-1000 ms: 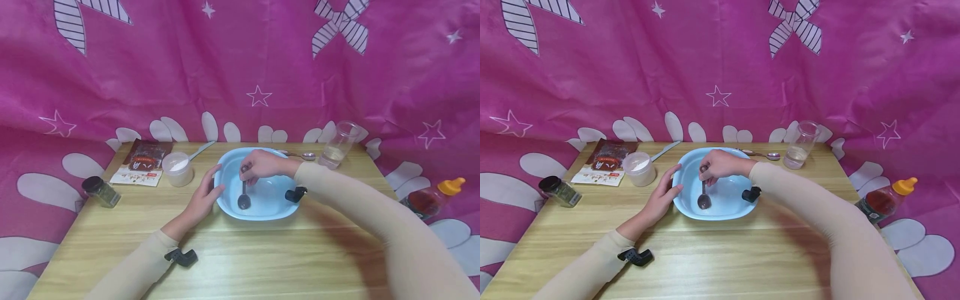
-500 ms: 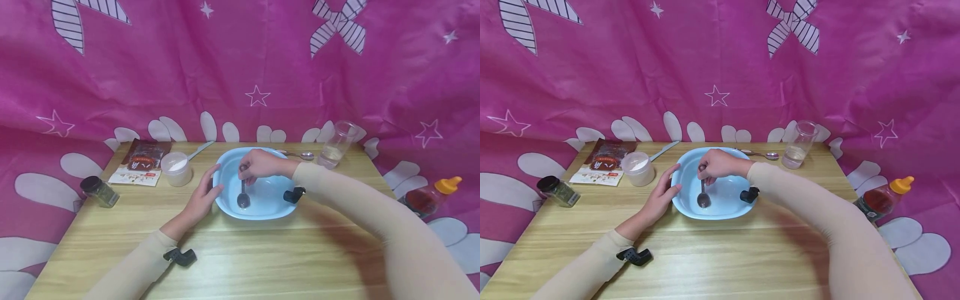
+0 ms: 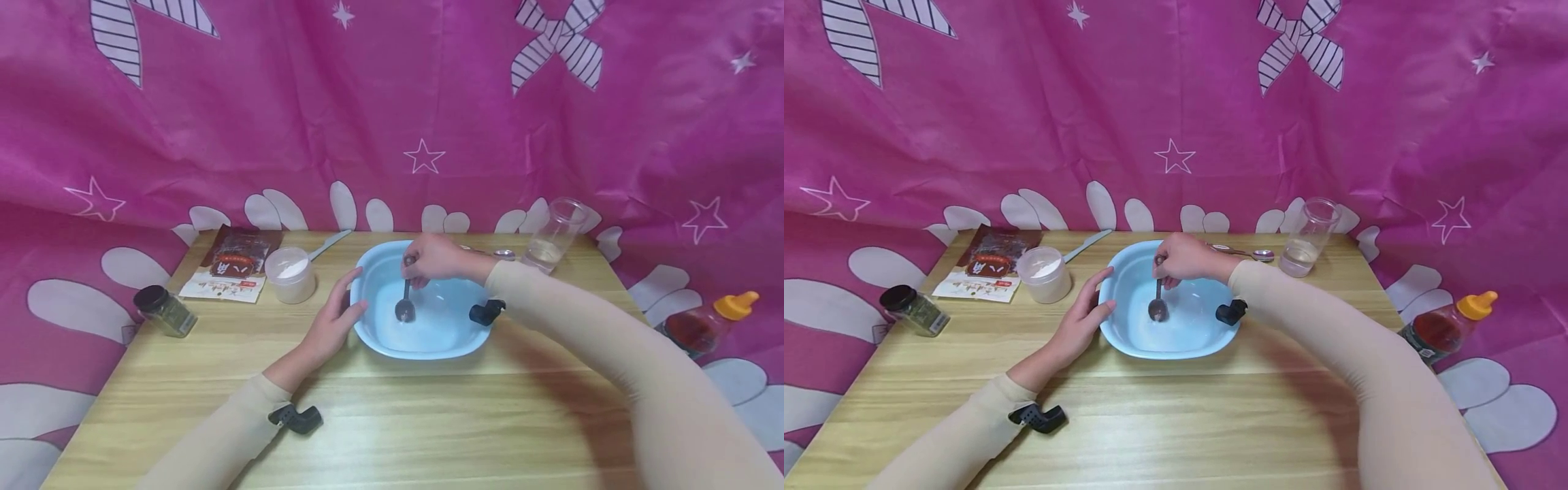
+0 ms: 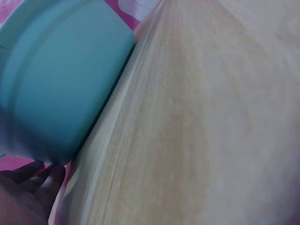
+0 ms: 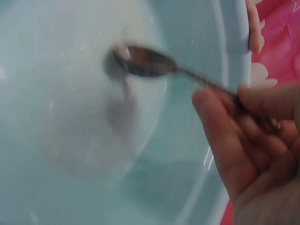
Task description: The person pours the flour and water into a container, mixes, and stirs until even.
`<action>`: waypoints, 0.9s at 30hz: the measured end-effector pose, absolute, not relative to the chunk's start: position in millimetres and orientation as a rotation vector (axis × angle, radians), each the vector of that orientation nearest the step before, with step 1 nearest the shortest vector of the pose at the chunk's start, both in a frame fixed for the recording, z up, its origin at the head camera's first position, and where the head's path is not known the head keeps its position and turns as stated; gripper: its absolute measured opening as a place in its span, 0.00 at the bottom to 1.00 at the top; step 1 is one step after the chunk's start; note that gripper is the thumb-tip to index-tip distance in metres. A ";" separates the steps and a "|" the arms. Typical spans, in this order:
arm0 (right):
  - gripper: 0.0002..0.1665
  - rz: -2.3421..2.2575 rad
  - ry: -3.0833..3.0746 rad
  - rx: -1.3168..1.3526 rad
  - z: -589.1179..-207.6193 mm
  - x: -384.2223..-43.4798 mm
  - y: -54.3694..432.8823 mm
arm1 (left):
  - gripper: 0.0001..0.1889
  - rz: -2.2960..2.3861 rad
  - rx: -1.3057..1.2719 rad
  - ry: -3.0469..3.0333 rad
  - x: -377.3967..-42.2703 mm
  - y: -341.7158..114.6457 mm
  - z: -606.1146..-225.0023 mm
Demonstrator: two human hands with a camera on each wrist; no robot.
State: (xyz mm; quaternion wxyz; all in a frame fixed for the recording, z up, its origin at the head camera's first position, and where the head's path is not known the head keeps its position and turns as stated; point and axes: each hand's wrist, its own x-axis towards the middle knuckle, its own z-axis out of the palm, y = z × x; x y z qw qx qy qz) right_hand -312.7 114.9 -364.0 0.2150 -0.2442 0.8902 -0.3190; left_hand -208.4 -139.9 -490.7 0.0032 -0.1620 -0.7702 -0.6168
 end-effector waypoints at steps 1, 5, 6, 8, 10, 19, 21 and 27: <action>0.07 -0.879 2.439 -0.708 -364.1 -312.0 112.7 | 0.35 -1.936 -0.507 -2.414 -208.1 -140.2 -490.8; 0.06 -0.905 2.427 -0.737 -367.0 -311.7 102.9 | 0.35 -1.949 -0.520 -2.400 -206.4 -140.5 -491.6; 0.06 -0.913 2.454 -0.726 -366.9 -312.2 101.5 | 0.35 -1.952 -0.525 -2.398 -206.0 -140.5 -491.6; 0.05 -0.940 2.507 -0.685 -368.6 -316.6 102.4 | 0.35 -1.949 -0.530 -2.399 -205.6 -140.6 -491.3; 0.05 -0.951 2.568 -0.650 -369.8 -322.1 107.0 | 0.35 -1.946 -0.528 -2.405 -205.7 -140.6 -489.9; 0.07 -0.918 2.459 -0.659 -365.8 -318.2 110.1 | 0.35 -1.923 -0.528 -2.414 -207.0 -141.0 -487.4; 0.07 -0.924 2.443 -0.708 -367.2 -317.7 104.7 | 0.35 -1.926 -0.528 -2.406 -206.6 -141.2 -487.5; 0.05 -0.961 2.592 -0.634 -367.7 -322.0 107.3 | 0.35 -1.930 -0.530 -2.416 -207.8 -140.7 -488.8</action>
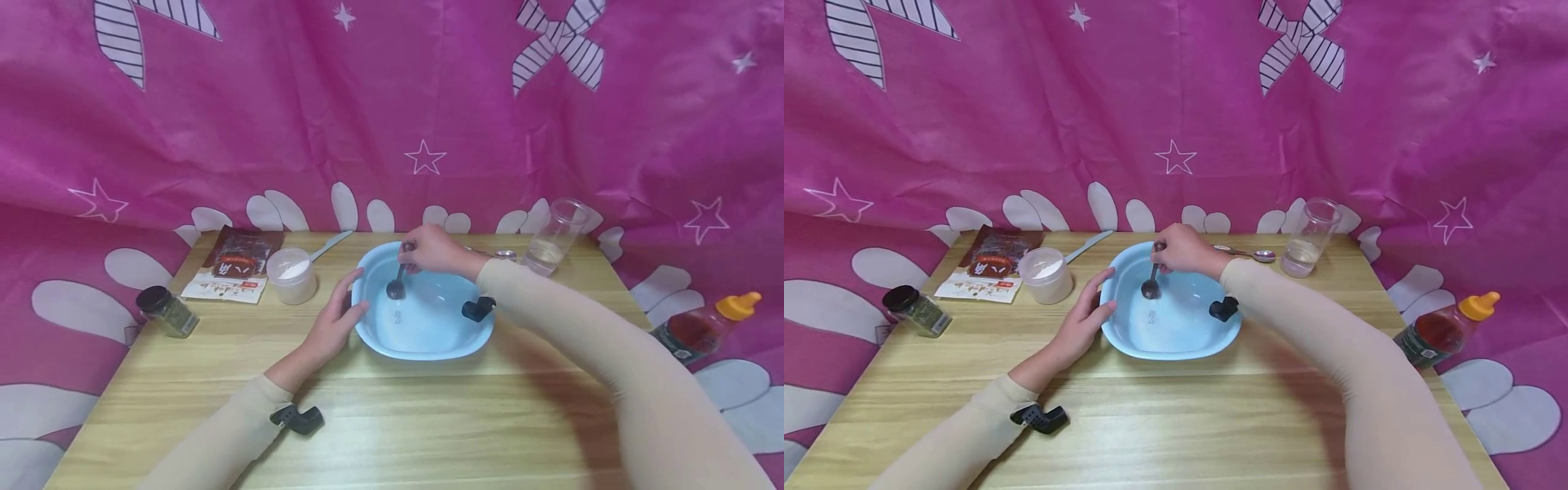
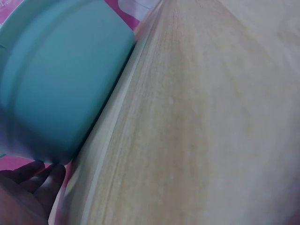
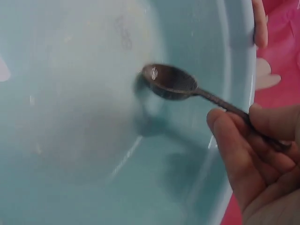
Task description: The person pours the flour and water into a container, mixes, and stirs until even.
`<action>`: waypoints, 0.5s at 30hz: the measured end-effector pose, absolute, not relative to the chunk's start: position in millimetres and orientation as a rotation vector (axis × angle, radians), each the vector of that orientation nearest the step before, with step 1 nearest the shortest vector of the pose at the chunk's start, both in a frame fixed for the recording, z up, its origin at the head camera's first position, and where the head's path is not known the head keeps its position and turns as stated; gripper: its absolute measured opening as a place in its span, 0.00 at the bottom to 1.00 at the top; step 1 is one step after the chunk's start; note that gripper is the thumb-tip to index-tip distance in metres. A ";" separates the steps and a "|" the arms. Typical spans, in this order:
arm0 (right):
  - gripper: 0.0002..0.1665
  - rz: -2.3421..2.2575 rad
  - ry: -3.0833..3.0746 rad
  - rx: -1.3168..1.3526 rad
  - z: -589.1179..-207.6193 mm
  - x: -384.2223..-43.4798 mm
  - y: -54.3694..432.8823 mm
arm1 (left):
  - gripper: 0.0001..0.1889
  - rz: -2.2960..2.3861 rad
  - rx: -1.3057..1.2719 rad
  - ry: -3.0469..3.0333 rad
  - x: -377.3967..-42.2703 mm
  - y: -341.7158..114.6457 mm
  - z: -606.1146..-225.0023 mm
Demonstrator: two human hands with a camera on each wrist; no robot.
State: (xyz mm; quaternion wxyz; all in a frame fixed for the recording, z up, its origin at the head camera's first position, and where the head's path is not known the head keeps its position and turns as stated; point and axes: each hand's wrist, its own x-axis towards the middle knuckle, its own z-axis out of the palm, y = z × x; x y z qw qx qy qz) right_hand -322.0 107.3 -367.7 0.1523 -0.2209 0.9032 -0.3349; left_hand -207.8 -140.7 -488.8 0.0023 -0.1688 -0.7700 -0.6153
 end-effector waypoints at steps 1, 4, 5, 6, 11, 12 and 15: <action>0.05 -0.962 2.612 -0.611 -367.0 -322.3 110.1 | 0.35 -1.929 -0.528 -2.420 -208.2 -140.5 -488.8; 0.04 -0.949 2.596 -0.587 -364.8 -320.6 116.4 | 0.35 -1.926 -0.518 -2.427 -208.7 -140.1 -488.3; 0.04 -0.935 2.565 -0.601 -364.6 -319.1 116.8 | 0.35 -1.928 -0.518 -2.427 -208.7 -140.1 -488.0; 0.04 -0.921 2.528 -0.627 -364.6 -317.5 116.1 | 0.34 -1.928 -0.520 -2.426 -208.5 -140.2 -487.7; 0.06 -0.909 2.378 -0.761 -369.5 -312.9 103.1 | 0.35 -1.935 -0.525 -2.411 -206.5 -140.4 -486.1; 0.06 -0.928 2.388 -0.762 -370.6 -313.2 100.9 | 0.35 -1.937 -0.527 -2.410 -206.2 -140.3 -486.2; 0.05 -0.963 2.509 -0.709 -372.9 -316.2 100.5 | 0.35 -1.940 -0.527 -2.414 -206.4 -139.6 -486.9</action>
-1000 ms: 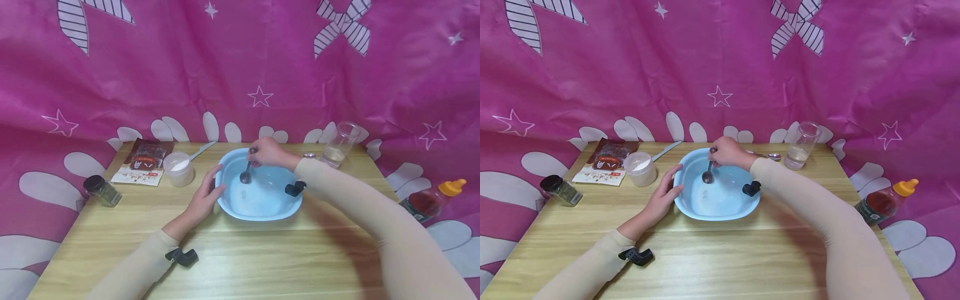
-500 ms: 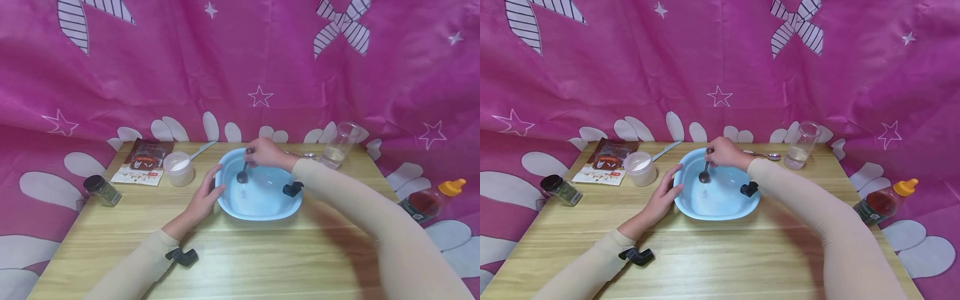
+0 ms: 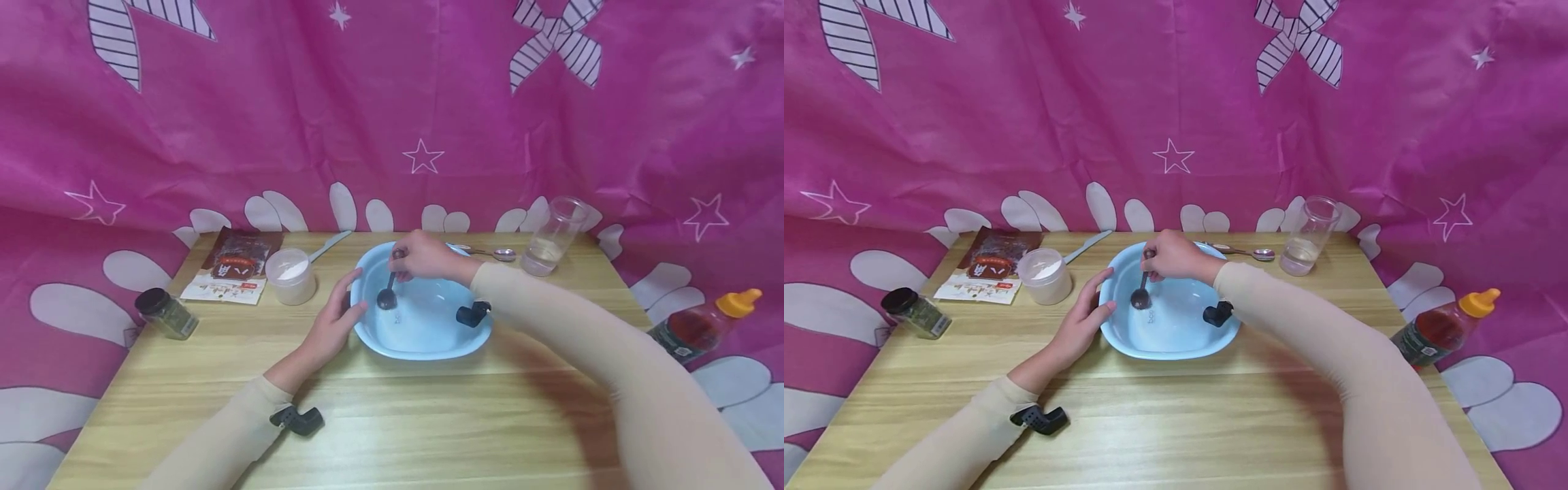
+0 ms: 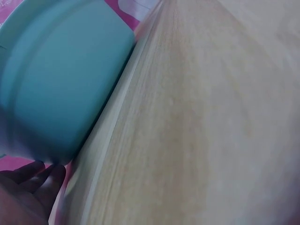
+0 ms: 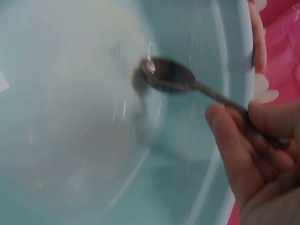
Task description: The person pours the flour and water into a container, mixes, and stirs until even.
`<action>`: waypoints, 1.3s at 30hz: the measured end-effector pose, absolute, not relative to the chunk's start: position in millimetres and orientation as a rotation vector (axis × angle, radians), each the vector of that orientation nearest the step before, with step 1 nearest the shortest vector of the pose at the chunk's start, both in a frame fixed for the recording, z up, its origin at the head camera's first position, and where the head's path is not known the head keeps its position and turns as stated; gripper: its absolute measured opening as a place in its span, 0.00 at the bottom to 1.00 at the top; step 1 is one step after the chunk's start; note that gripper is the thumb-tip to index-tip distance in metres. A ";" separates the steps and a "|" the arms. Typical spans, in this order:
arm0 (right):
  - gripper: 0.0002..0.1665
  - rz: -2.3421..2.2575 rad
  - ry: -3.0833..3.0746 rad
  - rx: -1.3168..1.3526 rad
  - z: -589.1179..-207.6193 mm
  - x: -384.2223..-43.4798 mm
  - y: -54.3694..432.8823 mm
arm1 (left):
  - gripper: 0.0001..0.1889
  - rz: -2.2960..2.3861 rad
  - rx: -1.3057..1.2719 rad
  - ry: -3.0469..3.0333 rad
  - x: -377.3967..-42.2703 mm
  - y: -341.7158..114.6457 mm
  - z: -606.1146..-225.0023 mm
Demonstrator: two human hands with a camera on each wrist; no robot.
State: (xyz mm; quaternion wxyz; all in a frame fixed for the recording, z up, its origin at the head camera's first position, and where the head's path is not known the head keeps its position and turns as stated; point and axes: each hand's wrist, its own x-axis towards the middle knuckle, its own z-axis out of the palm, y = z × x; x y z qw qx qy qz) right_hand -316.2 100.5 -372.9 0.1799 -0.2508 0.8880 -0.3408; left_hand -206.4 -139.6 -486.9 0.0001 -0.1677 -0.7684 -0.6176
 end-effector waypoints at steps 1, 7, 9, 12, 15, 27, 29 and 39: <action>0.05 -0.972 2.554 -0.665 -372.9 -317.1 102.2 | 0.35 -1.938 -0.527 -2.416 -206.7 -139.3 -487.1; 0.04 -0.940 2.595 -0.566 -366.6 -315.2 113.7 | 0.35 -1.923 -0.535 -2.419 -209.7 -138.4 -484.9; 0.05 -0.931 2.516 -0.626 -364.6 -311.5 112.3 | 0.35 -1.923 -0.537 -2.415 -210.3 -138.5 -484.1; 0.07 -0.948 2.389 -0.708 -364.1 -306.4 105.9 | 0.35 -1.922 -0.534 -2.412 -210.0 -138.4 -484.2; 0.07 -0.982 2.377 -0.728 -366.7 -306.0 100.1 | 0.35 -1.934 -0.534 -2.405 -208.8 -137.9 -485.5; 0.08 -0.905 2.662 -0.551 -365.9 -319.0 118.1 | 0.34 -1.899 -0.523 -2.432 -208.0 -142.0 -483.1; 0.09 -0.874 2.594 -0.613 -364.3 -315.5 117.9 | 0.35 -1.901 -0.527 -2.438 -208.7 -142.4 -483.9; 0.07 -0.981 2.557 -0.634 -373.2 -317.1 107.6 | 0.35 -1.944 -0.531 -2.405 -206.6 -138.7 -486.2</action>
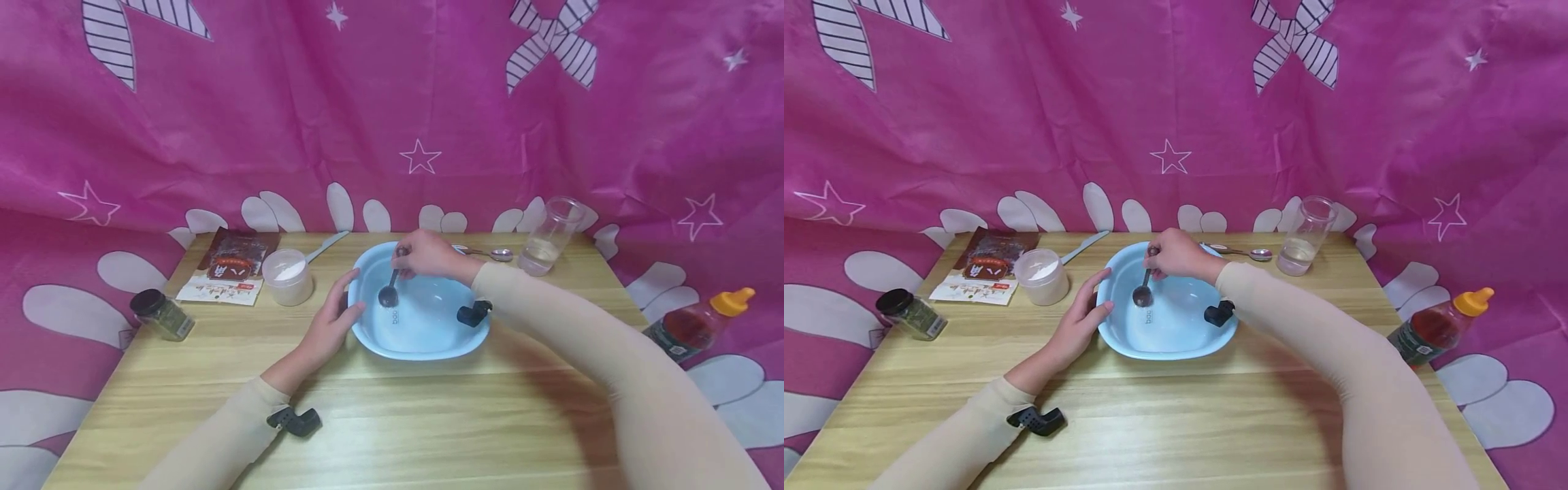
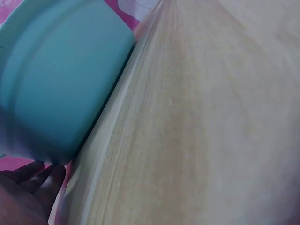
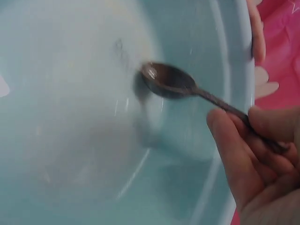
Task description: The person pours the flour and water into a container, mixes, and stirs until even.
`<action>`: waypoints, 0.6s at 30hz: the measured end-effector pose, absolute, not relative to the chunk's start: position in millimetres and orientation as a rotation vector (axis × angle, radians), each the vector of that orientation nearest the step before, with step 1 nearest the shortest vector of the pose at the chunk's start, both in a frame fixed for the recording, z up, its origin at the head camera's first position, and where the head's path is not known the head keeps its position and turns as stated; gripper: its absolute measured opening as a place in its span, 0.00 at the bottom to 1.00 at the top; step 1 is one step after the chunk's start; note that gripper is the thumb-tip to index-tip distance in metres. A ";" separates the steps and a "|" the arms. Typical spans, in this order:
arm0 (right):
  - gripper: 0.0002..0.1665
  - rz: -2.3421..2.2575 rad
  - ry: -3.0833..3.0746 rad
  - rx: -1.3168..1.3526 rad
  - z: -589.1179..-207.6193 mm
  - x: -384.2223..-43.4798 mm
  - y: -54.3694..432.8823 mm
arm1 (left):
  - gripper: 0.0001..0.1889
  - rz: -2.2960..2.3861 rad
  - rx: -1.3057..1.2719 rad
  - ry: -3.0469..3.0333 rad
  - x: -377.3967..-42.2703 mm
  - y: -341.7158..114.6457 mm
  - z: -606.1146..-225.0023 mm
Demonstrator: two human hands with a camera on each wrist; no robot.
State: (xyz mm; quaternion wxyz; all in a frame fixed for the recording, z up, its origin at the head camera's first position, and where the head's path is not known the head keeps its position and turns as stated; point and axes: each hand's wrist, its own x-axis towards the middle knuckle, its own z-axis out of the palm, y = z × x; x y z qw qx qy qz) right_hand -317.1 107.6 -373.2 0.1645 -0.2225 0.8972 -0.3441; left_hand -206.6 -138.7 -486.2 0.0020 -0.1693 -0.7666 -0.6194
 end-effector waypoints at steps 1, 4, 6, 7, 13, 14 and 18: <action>0.06 -0.983 2.599 -0.603 -372.7 -318.7 109.0 | 0.35 -1.937 -0.530 -2.409 -206.4 -138.7 -486.0; 0.05 -0.960 2.706 -0.527 -369.7 -321.7 116.0 | 0.35 -1.919 -0.529 -2.421 -206.6 -138.9 -484.3; 0.05 -0.912 2.757 -0.510 -366.8 -321.2 119.0 | 0.35 -1.911 -0.528 -2.429 -207.4 -139.2 -483.4; 0.05 -0.898 2.754 -0.513 -365.4 -320.2 119.6 | 0.35 -1.908 -0.525 -2.431 -207.8 -139.5 -483.1; 0.06 -0.992 2.569 -0.581 -366.7 -315.6 109.6 | 0.34 -1.918 -0.529 -2.414 -208.2 -140.6 -483.9; 0.06 -1.012 2.561 -0.588 -368.2 -315.6 107.8 | 0.34 -1.923 -0.534 -2.410 -208.0 -140.5 -484.3; 0.07 -1.012 2.650 -0.570 -372.0 -317.0 106.8 | 0.34 -1.940 -0.530 -2.407 -206.9 -139.4 -485.3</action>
